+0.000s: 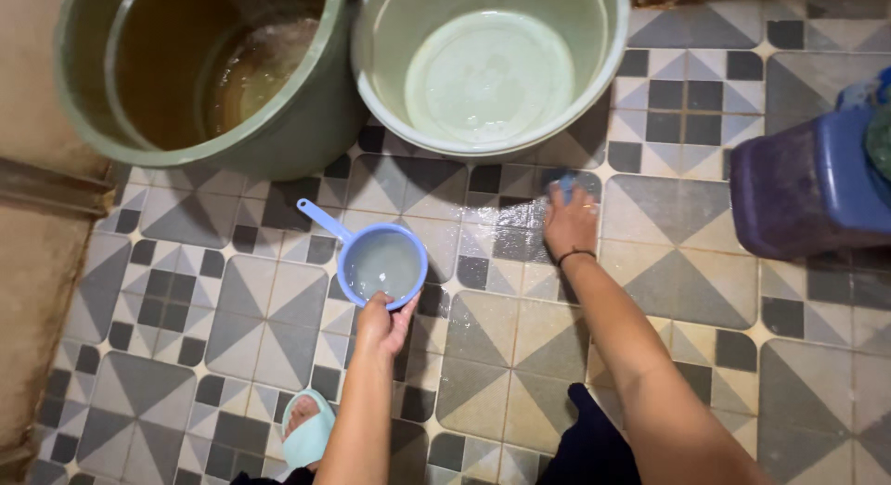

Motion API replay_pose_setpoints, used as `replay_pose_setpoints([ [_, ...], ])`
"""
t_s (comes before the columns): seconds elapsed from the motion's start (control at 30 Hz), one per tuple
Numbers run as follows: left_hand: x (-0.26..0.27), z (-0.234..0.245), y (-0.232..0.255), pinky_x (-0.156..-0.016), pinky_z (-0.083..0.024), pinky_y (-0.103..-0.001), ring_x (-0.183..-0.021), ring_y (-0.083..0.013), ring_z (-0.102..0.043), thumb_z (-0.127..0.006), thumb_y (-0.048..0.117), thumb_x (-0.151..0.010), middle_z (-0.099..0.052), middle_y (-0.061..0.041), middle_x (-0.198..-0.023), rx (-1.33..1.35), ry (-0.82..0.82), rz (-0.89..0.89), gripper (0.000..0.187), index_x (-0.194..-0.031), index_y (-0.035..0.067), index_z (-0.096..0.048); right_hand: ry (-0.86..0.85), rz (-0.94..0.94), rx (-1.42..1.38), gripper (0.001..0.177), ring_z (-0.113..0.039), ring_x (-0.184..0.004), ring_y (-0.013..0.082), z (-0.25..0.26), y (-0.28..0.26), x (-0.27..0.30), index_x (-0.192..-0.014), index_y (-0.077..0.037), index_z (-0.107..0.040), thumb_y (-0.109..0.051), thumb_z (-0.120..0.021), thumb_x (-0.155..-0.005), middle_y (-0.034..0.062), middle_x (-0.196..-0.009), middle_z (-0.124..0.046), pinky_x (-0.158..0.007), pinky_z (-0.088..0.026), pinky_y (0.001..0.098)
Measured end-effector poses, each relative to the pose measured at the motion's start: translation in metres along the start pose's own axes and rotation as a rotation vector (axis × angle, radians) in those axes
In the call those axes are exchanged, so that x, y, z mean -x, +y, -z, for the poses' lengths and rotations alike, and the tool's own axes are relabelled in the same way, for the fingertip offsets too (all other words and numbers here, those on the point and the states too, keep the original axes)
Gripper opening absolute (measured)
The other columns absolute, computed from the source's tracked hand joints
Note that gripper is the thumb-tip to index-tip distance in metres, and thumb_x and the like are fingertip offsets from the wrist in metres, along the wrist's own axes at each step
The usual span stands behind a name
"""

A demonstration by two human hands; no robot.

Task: The person fills a bucket with water from a tap, then uses a blue scoop to pour water onto a tiled floor while scrubbing with a sponge. They repeatedly scoop water and scrub different areas of the floor.

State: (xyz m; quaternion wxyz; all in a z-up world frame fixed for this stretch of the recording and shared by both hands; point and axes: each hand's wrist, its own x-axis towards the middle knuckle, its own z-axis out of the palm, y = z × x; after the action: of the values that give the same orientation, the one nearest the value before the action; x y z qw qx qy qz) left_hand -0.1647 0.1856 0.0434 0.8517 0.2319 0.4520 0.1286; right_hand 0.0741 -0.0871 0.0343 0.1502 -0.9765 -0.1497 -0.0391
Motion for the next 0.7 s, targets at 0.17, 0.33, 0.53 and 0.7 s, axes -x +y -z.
replay_pose_setpoints([
  [0.17,0.003,0.006,0.021,-0.104,-0.055,-0.057,-0.121,-0.0456,-0.061,-0.032,-0.007,-0.086,-0.056,-0.028,-0.134,0.099,0.04,-0.046,0.053,-0.139,-0.008,-0.041,-0.453,-0.166,-0.439,0.044,-0.053,-0.123,0.043,-0.007,-0.073,0.043,-0.136,-0.003,-0.052,-0.037,-0.052,-0.107,0.0275,-0.134,-0.05,-0.104,-0.043,0.0535],
  [0.33,0.007,0.016,0.042,-0.103,-0.055,-0.058,-0.122,-0.0474,-0.061,-0.033,-0.008,-0.085,-0.056,-0.03,-0.135,0.167,0.049,-0.073,0.055,-0.139,-0.011,-0.04,-0.54,0.285,-0.11,0.03,-0.059,-0.119,0.0392,0.019,-0.056,0.028,-0.122,-0.024,-0.07,-0.026,-0.053,-0.098,0.0212,-0.133,-0.055,-0.102,-0.051,0.0474],
  [0.53,0.018,0.027,0.061,-0.099,-0.057,-0.056,-0.119,-0.0465,-0.063,-0.035,-0.006,-0.083,-0.058,-0.028,-0.133,0.11,0.057,-0.124,0.057,-0.139,-0.008,-0.042,-0.032,-0.026,-0.089,0.031,-0.06,-0.11,0.0483,-0.04,-0.074,0.0,-0.125,-0.01,-0.063,-0.026,-0.053,-0.101,0.0328,-0.13,-0.053,-0.092,-0.052,0.0545],
  [0.7,0.017,0.045,0.066,-0.095,-0.059,-0.052,-0.115,-0.0414,-0.066,-0.037,-0.001,-0.086,-0.06,-0.025,-0.131,0.089,0.1,-0.091,0.051,-0.137,-0.006,-0.044,-0.378,0.768,-0.308,0.04,-0.058,-0.112,0.0474,-0.061,-0.178,0.032,-0.123,-0.018,-0.067,-0.019,-0.056,-0.084,0.0281,-0.137,-0.052,-0.093,-0.05,0.0508],
])
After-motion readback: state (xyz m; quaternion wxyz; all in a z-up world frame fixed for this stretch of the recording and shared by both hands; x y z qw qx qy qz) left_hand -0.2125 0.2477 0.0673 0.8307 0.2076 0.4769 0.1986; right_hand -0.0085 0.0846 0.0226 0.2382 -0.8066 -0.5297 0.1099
